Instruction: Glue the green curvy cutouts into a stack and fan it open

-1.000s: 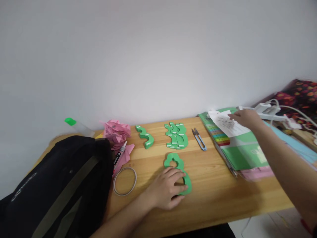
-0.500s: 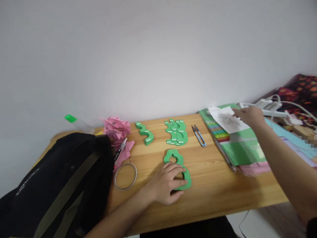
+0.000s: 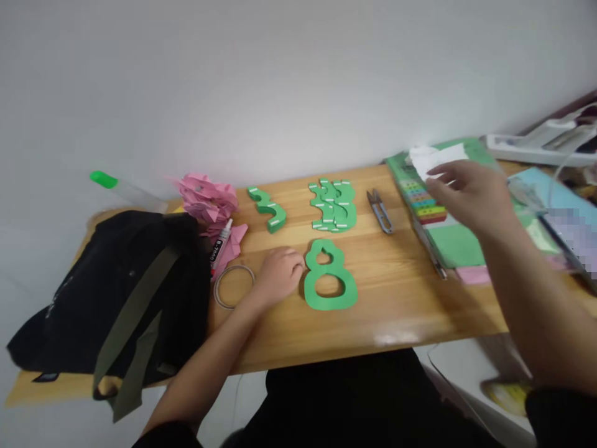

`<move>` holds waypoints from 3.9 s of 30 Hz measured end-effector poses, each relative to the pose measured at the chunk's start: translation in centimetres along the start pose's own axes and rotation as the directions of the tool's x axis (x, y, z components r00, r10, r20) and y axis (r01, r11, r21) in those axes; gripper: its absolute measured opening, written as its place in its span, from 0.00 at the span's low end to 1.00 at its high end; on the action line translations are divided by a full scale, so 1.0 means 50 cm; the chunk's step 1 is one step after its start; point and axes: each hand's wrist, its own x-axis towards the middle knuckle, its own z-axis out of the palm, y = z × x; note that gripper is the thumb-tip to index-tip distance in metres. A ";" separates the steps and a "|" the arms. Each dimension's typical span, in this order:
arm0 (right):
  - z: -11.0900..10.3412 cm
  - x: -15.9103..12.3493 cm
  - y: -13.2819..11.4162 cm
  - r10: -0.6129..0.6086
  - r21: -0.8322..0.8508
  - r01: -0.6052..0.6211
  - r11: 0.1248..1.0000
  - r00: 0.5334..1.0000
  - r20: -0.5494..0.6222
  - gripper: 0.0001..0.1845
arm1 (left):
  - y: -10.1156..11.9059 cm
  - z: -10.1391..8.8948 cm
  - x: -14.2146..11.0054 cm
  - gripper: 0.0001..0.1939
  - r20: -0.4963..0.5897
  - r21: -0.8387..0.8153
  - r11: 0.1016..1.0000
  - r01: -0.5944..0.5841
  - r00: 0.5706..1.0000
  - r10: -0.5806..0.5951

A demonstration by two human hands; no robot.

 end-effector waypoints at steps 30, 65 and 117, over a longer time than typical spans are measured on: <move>0.166 -0.155 -0.052 -0.237 0.502 -0.104 0.858 0.788 0.568 0.20 | 0.024 0.066 -0.003 0.20 0.061 0.169 0.891 -0.420 0.907 0.416; 0.094 -0.199 -0.064 -0.041 0.085 -0.089 0.992 0.412 0.910 0.24 | 0.030 0.074 0.035 0.13 -0.109 0.365 0.843 -0.396 0.881 0.461; 0.198 -0.109 -0.143 -0.280 0.109 0.274 0.955 0.726 0.628 0.06 | 0.026 0.070 0.025 0.09 -0.251 0.197 0.953 -0.231 0.928 0.277</move>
